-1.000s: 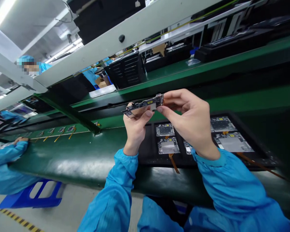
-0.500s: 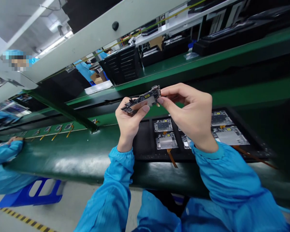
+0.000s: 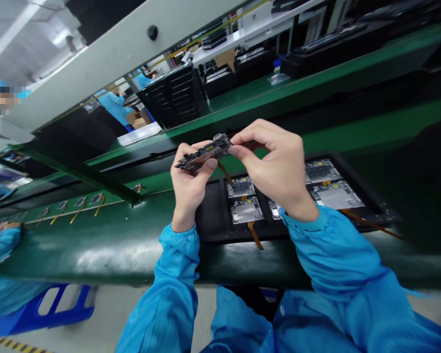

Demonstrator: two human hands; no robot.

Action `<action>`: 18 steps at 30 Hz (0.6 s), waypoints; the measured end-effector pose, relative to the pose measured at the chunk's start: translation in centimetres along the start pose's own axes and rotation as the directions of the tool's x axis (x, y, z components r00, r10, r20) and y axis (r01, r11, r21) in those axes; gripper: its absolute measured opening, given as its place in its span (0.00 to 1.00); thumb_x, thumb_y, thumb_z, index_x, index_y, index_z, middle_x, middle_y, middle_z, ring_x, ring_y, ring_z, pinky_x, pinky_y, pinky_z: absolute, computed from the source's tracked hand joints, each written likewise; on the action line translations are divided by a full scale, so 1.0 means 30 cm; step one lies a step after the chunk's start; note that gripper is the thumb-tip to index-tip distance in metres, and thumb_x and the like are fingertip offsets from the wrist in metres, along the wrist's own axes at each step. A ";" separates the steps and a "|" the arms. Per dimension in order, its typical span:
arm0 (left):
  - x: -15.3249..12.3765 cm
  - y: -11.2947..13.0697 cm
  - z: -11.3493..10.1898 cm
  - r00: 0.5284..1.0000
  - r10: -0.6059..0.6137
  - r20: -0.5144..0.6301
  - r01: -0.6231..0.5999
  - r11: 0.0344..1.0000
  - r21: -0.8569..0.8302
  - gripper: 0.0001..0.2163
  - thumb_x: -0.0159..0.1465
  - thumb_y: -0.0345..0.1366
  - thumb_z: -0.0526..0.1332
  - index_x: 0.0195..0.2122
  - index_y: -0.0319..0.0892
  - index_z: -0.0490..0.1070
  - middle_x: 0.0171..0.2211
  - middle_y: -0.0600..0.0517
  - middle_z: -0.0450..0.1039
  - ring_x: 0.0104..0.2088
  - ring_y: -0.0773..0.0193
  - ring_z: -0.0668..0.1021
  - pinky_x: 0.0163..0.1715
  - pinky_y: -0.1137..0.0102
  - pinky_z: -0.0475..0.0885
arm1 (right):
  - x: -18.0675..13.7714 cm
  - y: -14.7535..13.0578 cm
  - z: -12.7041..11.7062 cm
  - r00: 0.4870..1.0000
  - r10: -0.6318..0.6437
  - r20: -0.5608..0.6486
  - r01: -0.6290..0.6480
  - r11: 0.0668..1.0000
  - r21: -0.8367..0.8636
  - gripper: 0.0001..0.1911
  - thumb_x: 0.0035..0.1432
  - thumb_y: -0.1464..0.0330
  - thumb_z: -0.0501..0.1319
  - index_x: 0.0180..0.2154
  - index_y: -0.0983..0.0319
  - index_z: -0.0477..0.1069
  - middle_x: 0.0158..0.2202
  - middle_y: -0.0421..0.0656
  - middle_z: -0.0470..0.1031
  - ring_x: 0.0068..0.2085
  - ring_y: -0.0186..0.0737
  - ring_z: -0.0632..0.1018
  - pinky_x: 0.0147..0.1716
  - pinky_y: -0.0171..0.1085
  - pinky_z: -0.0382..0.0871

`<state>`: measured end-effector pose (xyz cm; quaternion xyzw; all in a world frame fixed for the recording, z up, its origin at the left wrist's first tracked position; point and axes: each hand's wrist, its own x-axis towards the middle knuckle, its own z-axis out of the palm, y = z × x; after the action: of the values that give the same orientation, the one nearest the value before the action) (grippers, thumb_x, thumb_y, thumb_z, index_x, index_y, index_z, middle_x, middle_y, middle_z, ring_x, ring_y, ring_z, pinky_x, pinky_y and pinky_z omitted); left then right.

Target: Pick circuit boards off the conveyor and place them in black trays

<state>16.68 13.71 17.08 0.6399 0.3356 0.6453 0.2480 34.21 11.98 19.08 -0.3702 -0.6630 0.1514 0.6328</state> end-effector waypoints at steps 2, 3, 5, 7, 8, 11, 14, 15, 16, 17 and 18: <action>-0.003 -0.010 -0.010 1.000 0.002 0.006 -0.002 1.000 0.020 0.26 0.59 0.56 0.77 0.34 0.43 0.67 0.40 0.52 0.75 0.47 0.58 0.82 0.49 0.65 0.79 | 0.002 0.005 0.000 1.000 0.007 0.019 -0.007 1.000 -0.004 0.05 0.63 0.72 0.64 0.33 0.60 0.76 0.36 0.43 0.77 0.38 0.42 0.76 0.39 0.42 0.73; -0.004 -0.016 -0.015 1.000 0.005 0.011 -0.005 1.000 0.024 0.25 0.59 0.55 0.77 0.35 0.43 0.67 0.39 0.52 0.74 0.45 0.59 0.82 0.48 0.66 0.79 | 0.003 0.007 0.000 1.000 0.009 0.026 -0.009 1.000 -0.004 0.05 0.63 0.73 0.63 0.33 0.60 0.75 0.36 0.43 0.77 0.38 0.42 0.75 0.39 0.42 0.72; -0.006 -0.024 -0.023 1.000 0.010 0.025 -0.011 0.999 0.031 0.24 0.60 0.53 0.78 0.35 0.43 0.67 0.38 0.53 0.73 0.43 0.61 0.82 0.47 0.68 0.78 | 0.004 0.009 0.000 0.999 0.012 0.030 -0.011 1.000 -0.004 0.06 0.62 0.74 0.63 0.32 0.61 0.74 0.36 0.43 0.76 0.37 0.41 0.74 0.39 0.41 0.71; -0.008 -0.026 -0.026 0.999 0.020 0.035 -0.022 0.999 0.037 0.22 0.61 0.51 0.77 0.36 0.43 0.69 0.38 0.54 0.72 0.42 0.62 0.82 0.47 0.68 0.78 | 0.004 0.008 0.002 1.000 0.012 0.017 -0.012 1.000 -0.001 0.07 0.61 0.75 0.62 0.31 0.61 0.73 0.36 0.43 0.76 0.37 0.40 0.74 0.40 0.41 0.70; -0.009 -0.025 -0.027 0.999 0.029 0.036 -0.030 0.999 0.038 0.20 0.62 0.51 0.77 0.37 0.43 0.70 0.38 0.54 0.72 0.42 0.63 0.81 0.47 0.68 0.78 | 0.004 0.007 0.003 1.000 0.014 0.010 -0.014 1.000 0.002 0.07 0.62 0.75 0.62 0.31 0.61 0.73 0.36 0.43 0.76 0.38 0.40 0.74 0.40 0.42 0.70; -0.010 -0.020 -0.026 0.998 0.061 0.013 -0.062 0.997 0.045 0.18 0.63 0.51 0.76 0.41 0.44 0.74 0.39 0.53 0.73 0.43 0.63 0.81 0.50 0.68 0.79 | 0.006 0.009 0.007 0.999 0.040 0.026 -0.041 0.999 0.015 0.06 0.63 0.73 0.62 0.32 0.60 0.73 0.36 0.43 0.76 0.38 0.41 0.74 0.40 0.42 0.70; -0.006 -0.023 -0.029 0.998 0.059 -0.011 -0.058 0.996 0.068 0.18 0.63 0.51 0.76 0.42 0.45 0.76 0.41 0.52 0.74 0.46 0.60 0.81 0.53 0.66 0.79 | 0.011 0.015 0.007 0.996 0.068 0.066 -0.070 0.997 0.030 0.04 0.64 0.71 0.63 0.33 0.60 0.74 0.37 0.43 0.76 0.39 0.41 0.74 0.40 0.41 0.70; -0.006 -0.027 -0.030 0.999 0.049 -0.010 -0.049 0.996 0.073 0.18 0.62 0.51 0.76 0.42 0.45 0.76 0.41 0.51 0.74 0.47 0.58 0.81 0.53 0.65 0.79 | 0.013 0.017 0.004 0.995 0.070 0.074 -0.072 0.997 0.032 0.04 0.64 0.71 0.64 0.33 0.61 0.74 0.37 0.43 0.76 0.39 0.41 0.74 0.40 0.41 0.70; -0.005 -0.030 -0.032 0.999 0.038 -0.005 -0.038 0.997 0.072 0.18 0.62 0.51 0.77 0.41 0.45 0.77 0.41 0.51 0.74 0.48 0.57 0.81 0.53 0.64 0.79 | 0.013 0.018 0.001 0.995 0.071 0.076 -0.073 0.997 0.028 0.05 0.64 0.71 0.64 0.33 0.61 0.73 0.37 0.42 0.76 0.39 0.41 0.75 0.40 0.41 0.70; -0.006 -0.032 -0.032 1.000 0.026 0.000 -0.026 0.997 0.066 0.19 0.61 0.52 0.77 0.41 0.45 0.77 0.41 0.51 0.75 0.48 0.57 0.82 0.53 0.63 0.80 | 0.013 0.018 -0.003 0.995 0.072 0.073 -0.074 0.997 0.020 0.05 0.64 0.71 0.64 0.33 0.61 0.73 0.37 0.42 0.76 0.39 0.41 0.75 0.40 0.41 0.70; -0.007 -0.034 -0.031 1.000 0.011 0.006 -0.011 0.998 0.057 0.19 0.61 0.53 0.76 0.41 0.45 0.77 0.42 0.50 0.75 0.49 0.56 0.82 0.53 0.62 0.80 | 0.012 0.018 -0.007 0.995 0.075 0.068 -0.076 0.997 0.007 0.06 0.65 0.71 0.64 0.33 0.61 0.73 0.37 0.43 0.76 0.39 0.41 0.75 0.39 0.41 0.70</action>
<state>15.66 14.10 16.21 0.6504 0.3497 0.6351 0.2268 34.62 12.54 19.02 -0.3866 -0.6688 0.1909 0.6056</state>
